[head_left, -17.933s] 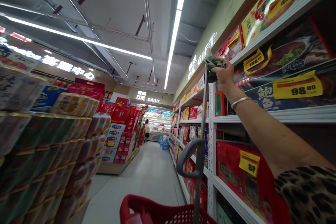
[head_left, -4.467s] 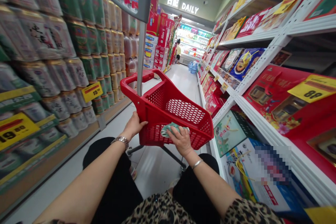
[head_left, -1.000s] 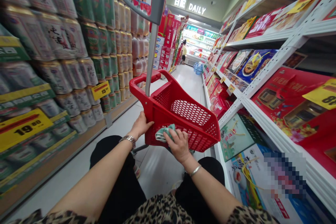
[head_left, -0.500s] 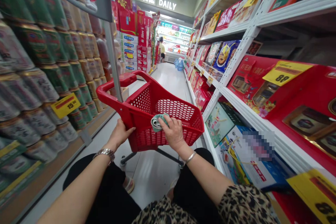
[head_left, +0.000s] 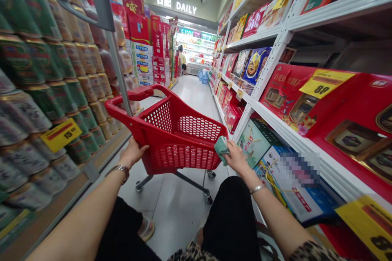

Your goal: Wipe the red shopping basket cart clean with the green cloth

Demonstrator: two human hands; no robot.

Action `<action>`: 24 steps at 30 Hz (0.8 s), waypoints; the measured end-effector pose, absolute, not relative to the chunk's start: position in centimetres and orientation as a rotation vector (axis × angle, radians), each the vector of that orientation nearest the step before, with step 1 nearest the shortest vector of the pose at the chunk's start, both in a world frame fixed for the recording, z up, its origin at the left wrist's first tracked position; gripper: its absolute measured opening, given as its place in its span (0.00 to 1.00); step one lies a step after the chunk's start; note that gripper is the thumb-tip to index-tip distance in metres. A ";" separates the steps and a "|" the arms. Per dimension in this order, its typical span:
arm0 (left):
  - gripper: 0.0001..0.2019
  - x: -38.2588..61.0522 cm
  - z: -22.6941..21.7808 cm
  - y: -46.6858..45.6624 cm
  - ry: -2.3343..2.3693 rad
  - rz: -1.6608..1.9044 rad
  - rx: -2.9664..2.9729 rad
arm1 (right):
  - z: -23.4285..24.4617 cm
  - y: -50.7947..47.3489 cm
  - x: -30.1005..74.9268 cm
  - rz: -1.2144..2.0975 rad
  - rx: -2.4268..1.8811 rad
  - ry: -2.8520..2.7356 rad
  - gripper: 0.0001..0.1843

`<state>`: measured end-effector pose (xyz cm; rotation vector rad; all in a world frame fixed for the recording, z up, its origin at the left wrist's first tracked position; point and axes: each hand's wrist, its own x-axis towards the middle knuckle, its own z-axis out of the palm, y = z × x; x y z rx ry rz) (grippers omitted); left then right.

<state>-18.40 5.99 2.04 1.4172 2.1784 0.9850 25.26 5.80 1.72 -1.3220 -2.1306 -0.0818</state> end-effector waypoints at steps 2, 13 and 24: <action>0.27 -17.1 2.7 5.7 2.388 0.902 1.309 | 1.8 6.5 25.1 -0.014 -1.320 -2.137 0.17; 0.35 -5.7 1.0 2.2 2.229 1.155 1.370 | 1.4 5.8 17.5 -0.135 -1.439 -2.083 0.07; 0.49 -5.3 1.0 3.2 2.062 1.206 1.168 | 1.5 -1.1 10.4 -0.142 -1.220 -2.162 0.26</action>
